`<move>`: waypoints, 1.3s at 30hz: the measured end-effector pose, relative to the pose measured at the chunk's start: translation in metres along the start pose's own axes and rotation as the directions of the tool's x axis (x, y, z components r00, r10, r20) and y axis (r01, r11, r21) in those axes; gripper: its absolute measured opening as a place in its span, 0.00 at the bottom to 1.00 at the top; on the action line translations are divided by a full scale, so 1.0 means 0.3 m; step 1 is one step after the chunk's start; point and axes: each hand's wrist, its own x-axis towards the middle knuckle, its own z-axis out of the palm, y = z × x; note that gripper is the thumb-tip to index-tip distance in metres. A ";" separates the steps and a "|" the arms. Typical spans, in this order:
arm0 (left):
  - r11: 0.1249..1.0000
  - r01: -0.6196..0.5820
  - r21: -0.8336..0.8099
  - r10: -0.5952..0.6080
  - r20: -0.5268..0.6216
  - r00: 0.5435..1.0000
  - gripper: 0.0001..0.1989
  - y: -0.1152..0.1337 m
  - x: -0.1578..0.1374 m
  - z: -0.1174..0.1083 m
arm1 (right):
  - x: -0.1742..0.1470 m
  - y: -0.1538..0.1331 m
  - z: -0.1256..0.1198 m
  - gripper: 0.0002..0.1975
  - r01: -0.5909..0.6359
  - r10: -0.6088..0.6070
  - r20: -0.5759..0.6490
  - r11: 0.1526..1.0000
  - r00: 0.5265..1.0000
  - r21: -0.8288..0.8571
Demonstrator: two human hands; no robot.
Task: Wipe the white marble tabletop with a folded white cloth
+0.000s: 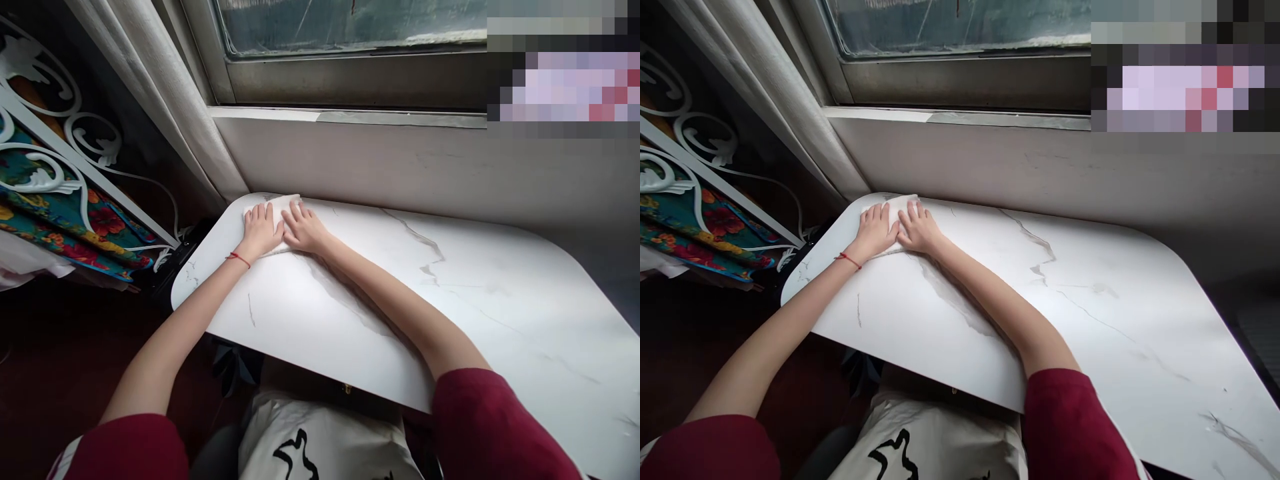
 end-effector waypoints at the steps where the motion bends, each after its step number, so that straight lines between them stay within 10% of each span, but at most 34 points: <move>1: 1.000 -0.016 0.000 0.016 -0.006 1.000 0.31 0.009 -0.036 -0.009 | -0.035 -0.017 -0.017 0.31 0.019 -0.019 0.005 0.999 1.000 -0.026; 11: 0.991 -0.121 -0.051 0.121 -0.009 0.993 0.31 0.002 -0.414 -0.134 | -0.293 -0.257 -0.190 0.34 0.151 -0.144 0.080 0.985 0.986 -0.087; 18: 0.988 0.115 -0.098 -0.121 -0.062 0.991 0.30 0.018 -0.616 -0.200 | -0.346 -0.345 -0.120 0.37 0.255 -0.253 -0.035 0.947 0.967 0.197; 24: 0.925 0.356 -0.135 -0.371 -0.109 0.922 0.28 0.112 -0.621 -0.190 | -0.338 -0.323 -0.091 0.39 0.276 -0.268 -0.069 0.913 0.961 0.300; 34: 0.957 0.286 -0.054 -0.290 -0.106 0.951 0.29 0.101 -0.614 -0.181 | -0.297 -0.331 -0.121 0.22 0.283 -0.269 -0.089 0.915 0.959 0.287; 39: 0.959 0.273 -0.071 -0.280 -0.115 0.953 0.29 0.103 -0.616 -0.189 | -0.287 -0.320 -0.111 0.33 0.286 -0.275 -0.081 0.912 0.958 0.294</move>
